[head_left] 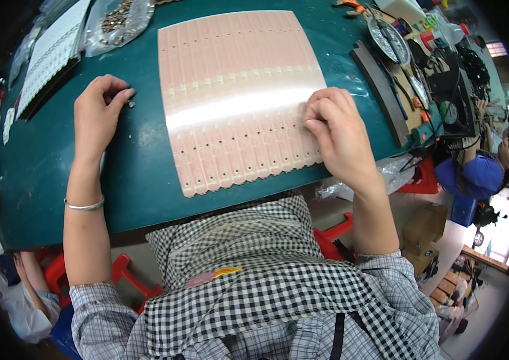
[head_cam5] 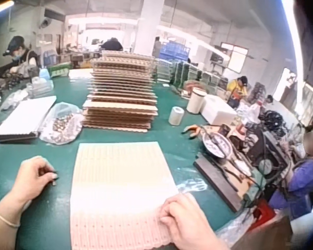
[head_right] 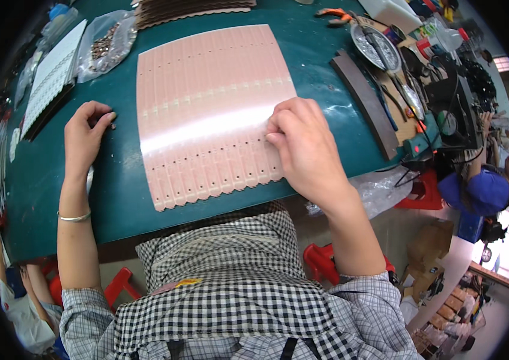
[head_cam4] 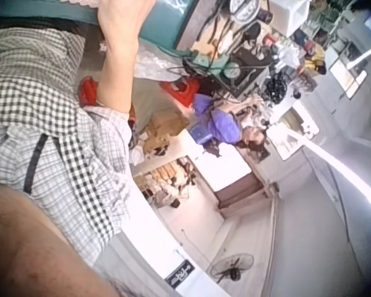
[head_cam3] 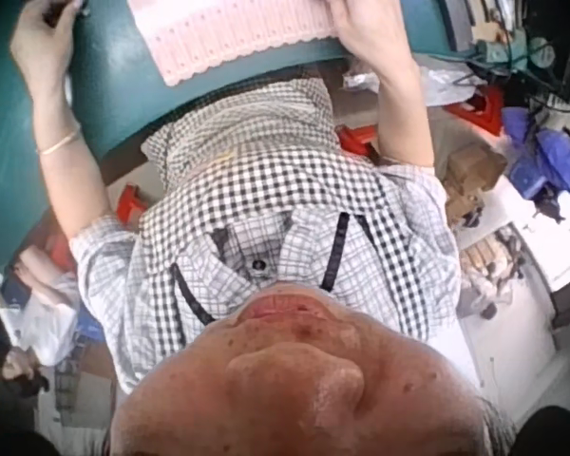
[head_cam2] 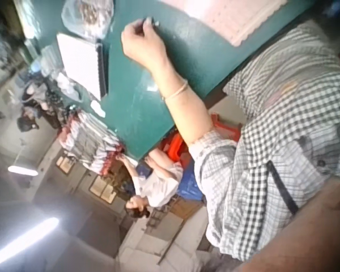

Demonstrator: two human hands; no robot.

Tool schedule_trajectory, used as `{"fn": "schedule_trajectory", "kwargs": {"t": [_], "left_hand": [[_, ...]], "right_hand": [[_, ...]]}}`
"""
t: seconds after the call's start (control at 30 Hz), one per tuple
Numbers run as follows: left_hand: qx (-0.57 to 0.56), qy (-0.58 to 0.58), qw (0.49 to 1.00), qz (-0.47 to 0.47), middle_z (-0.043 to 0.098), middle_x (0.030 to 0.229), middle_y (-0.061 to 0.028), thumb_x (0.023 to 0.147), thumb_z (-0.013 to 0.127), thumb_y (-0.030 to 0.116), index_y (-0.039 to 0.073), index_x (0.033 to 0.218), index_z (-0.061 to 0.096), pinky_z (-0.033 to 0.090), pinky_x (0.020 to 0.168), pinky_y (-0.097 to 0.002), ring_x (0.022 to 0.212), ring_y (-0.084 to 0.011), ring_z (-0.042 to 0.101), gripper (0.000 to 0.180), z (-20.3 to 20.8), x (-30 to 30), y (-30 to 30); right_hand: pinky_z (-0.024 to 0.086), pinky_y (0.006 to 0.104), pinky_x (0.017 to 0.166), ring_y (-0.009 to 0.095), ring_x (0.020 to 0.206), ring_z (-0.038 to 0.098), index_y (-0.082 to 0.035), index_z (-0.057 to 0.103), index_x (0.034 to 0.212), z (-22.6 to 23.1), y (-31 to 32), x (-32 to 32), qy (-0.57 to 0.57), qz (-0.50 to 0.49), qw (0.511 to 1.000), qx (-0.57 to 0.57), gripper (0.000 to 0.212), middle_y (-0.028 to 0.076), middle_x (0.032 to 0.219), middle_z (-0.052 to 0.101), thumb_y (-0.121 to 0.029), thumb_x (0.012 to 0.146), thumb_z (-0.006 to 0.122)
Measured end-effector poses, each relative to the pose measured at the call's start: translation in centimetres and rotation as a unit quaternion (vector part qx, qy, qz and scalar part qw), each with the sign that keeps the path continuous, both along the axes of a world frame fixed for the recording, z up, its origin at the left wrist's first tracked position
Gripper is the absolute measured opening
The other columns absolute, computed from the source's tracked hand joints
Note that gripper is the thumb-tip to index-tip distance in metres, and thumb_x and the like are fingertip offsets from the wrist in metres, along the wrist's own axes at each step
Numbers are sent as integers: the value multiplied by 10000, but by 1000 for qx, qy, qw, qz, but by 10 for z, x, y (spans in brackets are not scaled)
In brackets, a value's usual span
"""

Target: The person solders components onto an LED circuit board panel using a soldering iron, places the panel onto a stack, and then inserts small components into another circuit board panel by hand.

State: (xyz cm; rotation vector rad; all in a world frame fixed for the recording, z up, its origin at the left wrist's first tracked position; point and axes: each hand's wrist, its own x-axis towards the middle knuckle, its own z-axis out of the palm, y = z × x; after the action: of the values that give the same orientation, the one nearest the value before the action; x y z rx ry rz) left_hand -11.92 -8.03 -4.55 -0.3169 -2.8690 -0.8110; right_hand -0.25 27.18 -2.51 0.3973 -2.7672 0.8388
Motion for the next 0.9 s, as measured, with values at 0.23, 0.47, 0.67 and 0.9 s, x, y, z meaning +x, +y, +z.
{"fn": "schedule_trajectory", "kwargs": {"t": [0.23, 0.47, 0.67, 0.9], "left_hand": [[84, -3, 996, 21, 615, 734, -63, 801, 703, 15, -25, 871, 649, 456, 610, -260, 613, -102, 547, 97, -2, 6, 12], [24, 32, 999, -15, 593, 740, -92, 838, 659, 30, -14, 893, 617, 456, 629, -290, 642, -161, 560, 82, -2, 6, 9], [66, 43, 996, 27, 607, 805, -42, 907, 616, 57, -7, 939, 615, 445, 674, -244, 717, -96, 546, 72, 4, 4, 2], [322, -62, 941, -87, 631, 906, 2, 916, 597, 12, -16, 970, 664, 448, 762, -207, 825, -60, 546, 91, 49, 51, 35]], "right_hand": [[434, 392, 879, 309, 986, 529, -9, 578, 845, -5, 3, 1, 9, -14, 1000, 27, 124, 115, 978, 571, 3, 759, 666], [436, 394, 865, 310, 969, 534, -18, 582, 839, -6, 1, -1, 26, -3, 999, 44, 135, 110, 960, 573, -3, 740, 673], [441, 384, 837, 288, 948, 547, -38, 582, 807, -11, -7, -2, 51, -3, 996, 73, 143, 81, 932, 584, -15, 713, 688], [461, 376, 797, 273, 888, 563, -43, 601, 835, -8, 2, -1, 65, 1, 997, 48, 151, 80, 875, 583, -18, 720, 695]]}}
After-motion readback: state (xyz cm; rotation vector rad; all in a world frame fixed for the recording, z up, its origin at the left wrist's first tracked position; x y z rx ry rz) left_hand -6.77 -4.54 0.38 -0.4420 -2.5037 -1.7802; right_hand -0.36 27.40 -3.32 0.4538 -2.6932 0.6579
